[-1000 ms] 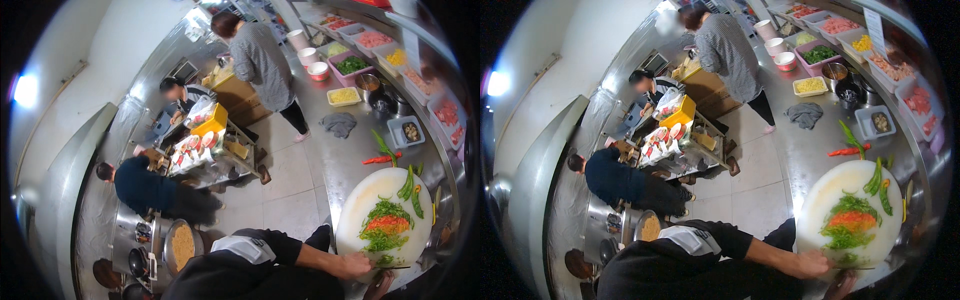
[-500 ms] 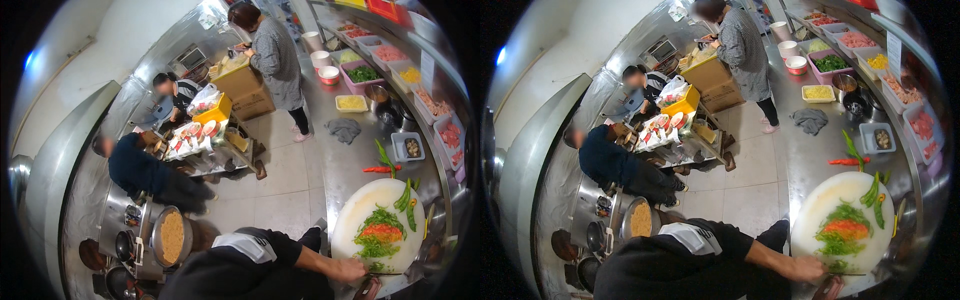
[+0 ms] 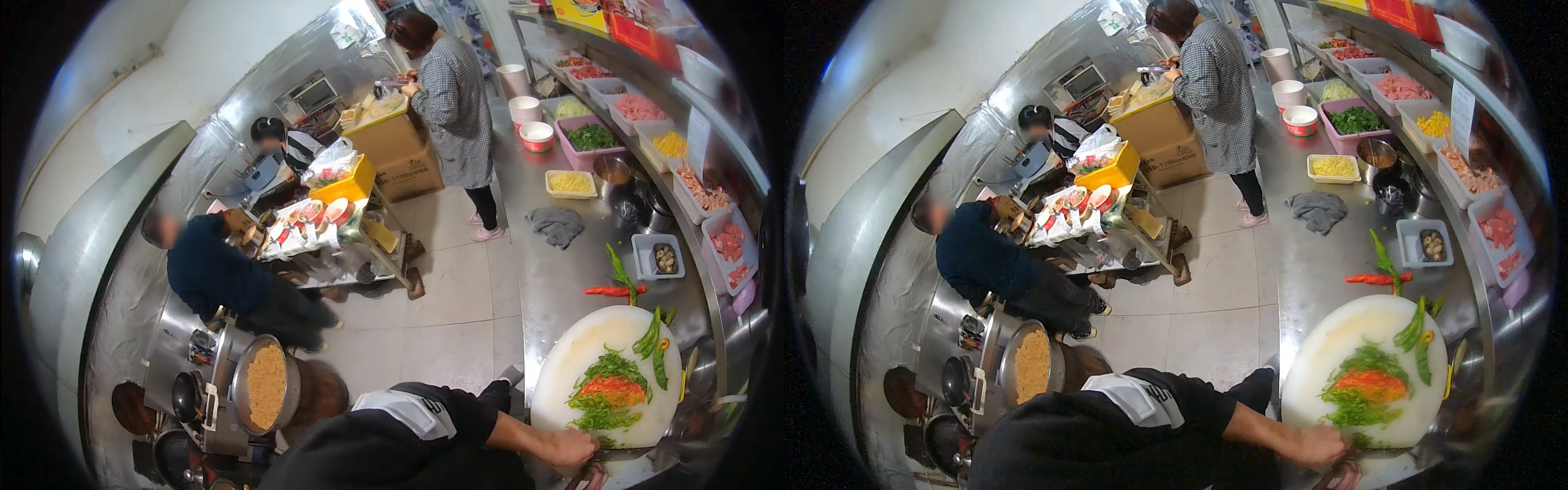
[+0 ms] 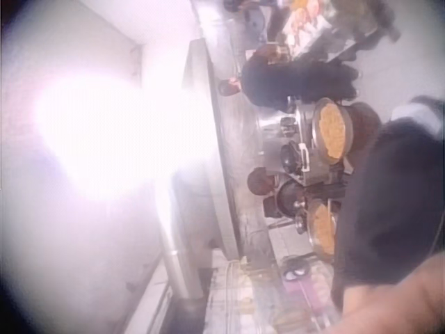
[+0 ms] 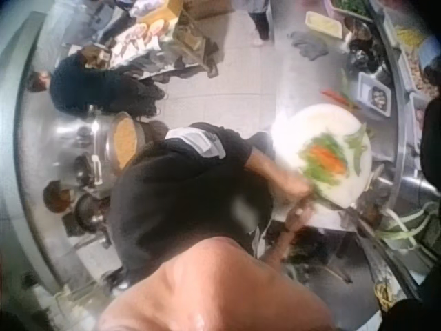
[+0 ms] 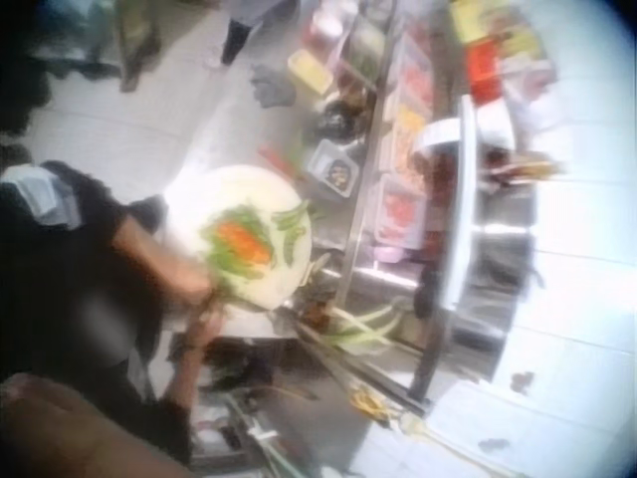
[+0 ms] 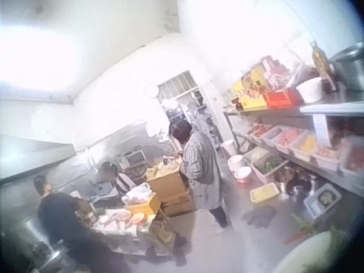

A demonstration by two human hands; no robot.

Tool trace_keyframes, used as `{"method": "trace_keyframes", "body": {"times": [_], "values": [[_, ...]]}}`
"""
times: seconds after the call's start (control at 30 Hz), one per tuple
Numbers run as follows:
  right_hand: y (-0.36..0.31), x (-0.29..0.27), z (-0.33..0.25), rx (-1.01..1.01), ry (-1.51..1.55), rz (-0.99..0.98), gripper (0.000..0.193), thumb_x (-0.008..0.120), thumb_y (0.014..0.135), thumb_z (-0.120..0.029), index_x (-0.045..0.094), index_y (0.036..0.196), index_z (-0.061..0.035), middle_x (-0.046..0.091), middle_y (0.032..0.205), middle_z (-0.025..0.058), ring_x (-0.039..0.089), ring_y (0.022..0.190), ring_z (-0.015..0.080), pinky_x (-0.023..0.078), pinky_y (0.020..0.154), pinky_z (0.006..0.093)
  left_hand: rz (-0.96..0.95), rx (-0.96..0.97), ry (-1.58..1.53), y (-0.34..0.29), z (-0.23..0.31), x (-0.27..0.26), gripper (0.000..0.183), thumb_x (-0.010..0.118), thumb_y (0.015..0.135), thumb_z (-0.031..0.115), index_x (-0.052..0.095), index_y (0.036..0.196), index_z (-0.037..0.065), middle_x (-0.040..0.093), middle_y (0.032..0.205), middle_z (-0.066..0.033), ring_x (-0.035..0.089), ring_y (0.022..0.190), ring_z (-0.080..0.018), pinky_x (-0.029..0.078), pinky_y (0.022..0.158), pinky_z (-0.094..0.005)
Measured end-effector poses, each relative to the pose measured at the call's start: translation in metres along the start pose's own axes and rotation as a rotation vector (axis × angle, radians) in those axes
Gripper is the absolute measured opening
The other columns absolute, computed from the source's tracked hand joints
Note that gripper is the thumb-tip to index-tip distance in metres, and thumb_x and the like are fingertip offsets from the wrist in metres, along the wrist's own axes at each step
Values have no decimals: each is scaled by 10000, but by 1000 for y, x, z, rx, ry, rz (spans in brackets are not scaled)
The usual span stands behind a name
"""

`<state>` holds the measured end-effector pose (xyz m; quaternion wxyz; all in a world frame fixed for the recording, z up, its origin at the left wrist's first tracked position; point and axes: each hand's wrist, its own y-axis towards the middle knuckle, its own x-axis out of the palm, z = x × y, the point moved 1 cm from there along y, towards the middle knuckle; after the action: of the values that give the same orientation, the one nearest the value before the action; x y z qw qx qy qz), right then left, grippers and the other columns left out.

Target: The person slices green and red peppers into thin strips on a white cutting board using a knife. The sliced peppers are gathered into a pile on the board as the task progresses.

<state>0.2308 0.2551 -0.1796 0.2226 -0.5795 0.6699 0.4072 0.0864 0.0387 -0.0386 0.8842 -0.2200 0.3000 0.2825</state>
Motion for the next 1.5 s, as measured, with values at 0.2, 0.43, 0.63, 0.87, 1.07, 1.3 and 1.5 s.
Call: {"method": "trace_keyframes", "body": {"times": [0.2, 0.43, 0.63, 0.87, 1.07, 1.3, 1.5], "values": [[13, -16, -45, 66, -45, 18, 272, 659, 1072, -208, 738, 1253, -22, 753, 1199, 200, 697, 1133, 413, 557, 1003, 497, -70, 149, 73, -18, -6, -22, 218, 677, 892, 183, 727, 954, -20, 757, 866, -229, 754, 831, -433, 595, 698, -538], [1, 8, -19, 46, -54, 78, 263, 660, 1073, -206, 741, 1248, -28, 754, 1190, 200, 700, 1120, 417, 559, 1001, 503, -43, 46, 27, -8, 5, -6, 202, 677, 872, 142, 720, 961, -34, 746, 844, -241, 757, 872, -444, 608, 745, -530], [7, 6, -30, 50, -67, 77, 258, 658, 1074, -208, 743, 1240, -30, 755, 1181, 200, 702, 1107, 418, 560, 994, 505, -172, 191, 122, -12, -12, -13, 214, 665, 882, 141, 700, 992, -38, 737, 837, -261, 757, 864, -450, 611, 751, -537], [9, 8, -39, 61, -100, 92, 253, 656, 1075, -211, 746, 1231, -32, 756, 1170, 199, 705, 1092, 419, 562, 986, 508, 13, 39, 16, -3, -10, 19, 257, 636, 974, 242, 703, 916, 0, 738, 844, -232, 742, 819, -459, 585, 700, -566], [3, 11, -45, 69, -133, 166, 249, 655, 1076, -213, 747, 1223, -34, 757, 1161, 199, 707, 1080, 421, 563, 980, 511, -105, 27, 34, -10, -21, -23, 274, 628, 976, 228, 720, 926, -25, 738, 861, -259, 728, 802, -479, 597, 721, -563], [-41, 62, 60, 138, 4, 19, 323, 605, 1106, -304, 747, 1165, -20, 757, 1084, 208, 701, 997, 428, 564, 906, 528, -188, 68, 27, -31, -14, -36, 252, 621, 961, 194, 725, 897, -27, 737, 873, -264, 728, 851, -482, 585, 745, -566], [-24, 46, 17, 264, 207, 96, 403, 570, 1123, -346, 741, 1239, 0, 762, 1109, 219, 701, 1018, 429, 562, 906, 528, -55, 89, -25, -8, -15, -3, 249, 624, 935, 178, 706, 887, -52, 722, 834, -269, 718, 844, -494, 583, 731, -564]]}}
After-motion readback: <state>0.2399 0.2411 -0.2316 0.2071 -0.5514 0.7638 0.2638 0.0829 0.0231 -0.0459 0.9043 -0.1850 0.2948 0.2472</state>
